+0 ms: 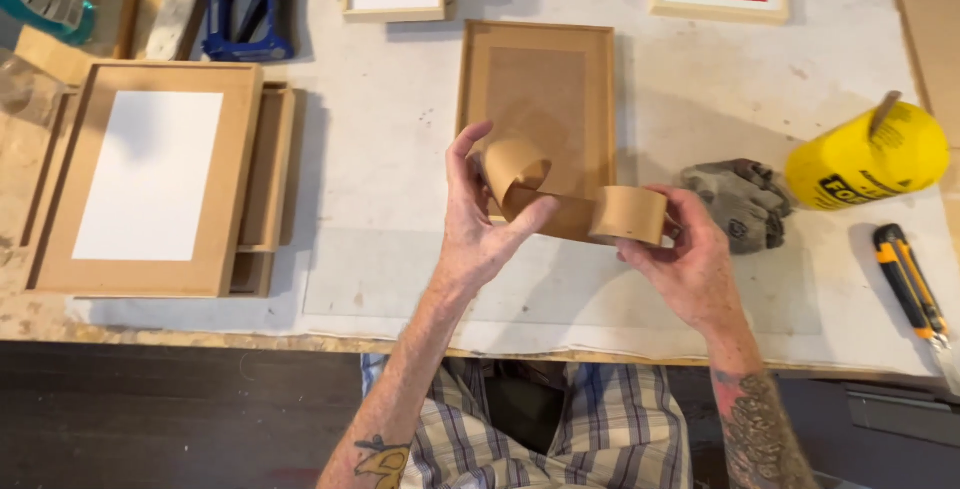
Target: Cleaning a wooden picture frame and sealing the back with paper tape and trimming it.
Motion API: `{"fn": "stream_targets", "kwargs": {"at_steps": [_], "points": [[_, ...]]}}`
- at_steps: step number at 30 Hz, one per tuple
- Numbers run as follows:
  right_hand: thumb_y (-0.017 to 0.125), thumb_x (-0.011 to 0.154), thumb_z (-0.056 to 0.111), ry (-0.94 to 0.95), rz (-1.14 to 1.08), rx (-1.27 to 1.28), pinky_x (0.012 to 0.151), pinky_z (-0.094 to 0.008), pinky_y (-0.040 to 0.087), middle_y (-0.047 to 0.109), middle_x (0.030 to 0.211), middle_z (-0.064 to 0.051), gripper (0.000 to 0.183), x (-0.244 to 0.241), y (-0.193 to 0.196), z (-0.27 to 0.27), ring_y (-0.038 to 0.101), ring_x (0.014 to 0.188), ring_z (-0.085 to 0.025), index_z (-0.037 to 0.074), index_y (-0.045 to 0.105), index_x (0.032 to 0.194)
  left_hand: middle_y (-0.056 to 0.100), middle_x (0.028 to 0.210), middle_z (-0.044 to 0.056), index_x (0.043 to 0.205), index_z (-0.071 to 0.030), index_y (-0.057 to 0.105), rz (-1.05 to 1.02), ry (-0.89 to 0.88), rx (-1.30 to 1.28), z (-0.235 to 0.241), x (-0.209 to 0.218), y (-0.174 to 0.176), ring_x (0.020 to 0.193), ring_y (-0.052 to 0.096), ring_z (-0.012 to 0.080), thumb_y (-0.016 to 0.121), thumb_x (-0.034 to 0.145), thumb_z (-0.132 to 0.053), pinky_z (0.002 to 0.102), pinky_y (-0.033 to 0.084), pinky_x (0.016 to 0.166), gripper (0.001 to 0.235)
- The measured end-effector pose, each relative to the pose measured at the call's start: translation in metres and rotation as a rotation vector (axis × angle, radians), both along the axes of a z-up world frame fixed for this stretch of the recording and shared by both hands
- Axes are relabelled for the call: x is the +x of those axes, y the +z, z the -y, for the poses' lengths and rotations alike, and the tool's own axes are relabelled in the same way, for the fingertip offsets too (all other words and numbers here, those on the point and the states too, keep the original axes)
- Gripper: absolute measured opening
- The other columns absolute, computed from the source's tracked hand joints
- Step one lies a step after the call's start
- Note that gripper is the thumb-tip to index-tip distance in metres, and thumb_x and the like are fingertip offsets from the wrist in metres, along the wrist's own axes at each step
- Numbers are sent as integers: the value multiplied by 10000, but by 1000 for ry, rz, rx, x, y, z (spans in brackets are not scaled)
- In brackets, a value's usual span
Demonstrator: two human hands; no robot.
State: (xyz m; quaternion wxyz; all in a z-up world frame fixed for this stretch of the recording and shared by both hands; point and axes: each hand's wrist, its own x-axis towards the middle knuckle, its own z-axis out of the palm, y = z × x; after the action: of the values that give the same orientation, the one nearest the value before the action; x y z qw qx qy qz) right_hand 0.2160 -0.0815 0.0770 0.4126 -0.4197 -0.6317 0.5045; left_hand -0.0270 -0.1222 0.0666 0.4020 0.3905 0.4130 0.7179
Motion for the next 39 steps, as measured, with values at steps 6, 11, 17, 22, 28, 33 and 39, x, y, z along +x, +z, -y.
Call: {"fn": "stream_targets", "kwargs": {"at_steps": [6,11,17,22,28,33,39], "points": [[737,811,-93,-15,13,-44,722,-576,660,583,1218,-219,677,10,-14,-9,686,979,-415,-24,465,1428,612,1183,96,1428,-57,514,-35,193,-105,12,-57,-26,1059,643,168,589,1009,-104,402,534,1024,429],[557,918,-159,-53,125,-45,882,-494,640,519,1414,-205,521,16,-29,-23,599,1222,-380,8,442,1398,646,1114,25,1317,-86,696,-377,161,-323,21,-96,-51,1039,622,113,570,1049,-142,230,480,950,301],[503,931,-167,-27,300,76,886,-555,607,349,1470,-244,632,21,-24,-36,460,1314,-421,25,350,1514,597,889,21,1074,-98,763,-312,45,-591,12,-100,-35,620,691,140,757,885,-276,231,636,485,261],[609,931,-90,16,420,79,946,-426,558,447,1411,-228,560,45,-24,-52,521,1254,-333,31,385,1430,599,828,4,976,-113,719,-264,13,-587,-2,-83,-36,548,664,110,811,873,-205,228,595,439,166],[716,906,80,165,829,181,787,-376,538,479,1388,-155,723,42,-7,-54,515,1222,-278,113,469,1585,653,811,-33,978,-166,642,-538,54,-513,-8,-72,-37,538,569,74,841,887,-200,222,520,510,222],[782,851,80,201,644,198,1073,-419,479,512,1365,-162,734,40,-29,-51,534,1310,-272,27,462,1509,667,829,-45,999,-181,548,-593,110,-545,-5,-71,-44,527,511,71,858,866,-184,239,471,519,338],[825,792,102,168,743,88,1043,-344,460,624,1366,-100,667,27,-16,-53,597,1168,-233,118,586,1414,598,653,-29,920,-203,484,-742,19,-586,-2,-84,-54,562,535,121,818,901,-319,310,497,592,354]]}}
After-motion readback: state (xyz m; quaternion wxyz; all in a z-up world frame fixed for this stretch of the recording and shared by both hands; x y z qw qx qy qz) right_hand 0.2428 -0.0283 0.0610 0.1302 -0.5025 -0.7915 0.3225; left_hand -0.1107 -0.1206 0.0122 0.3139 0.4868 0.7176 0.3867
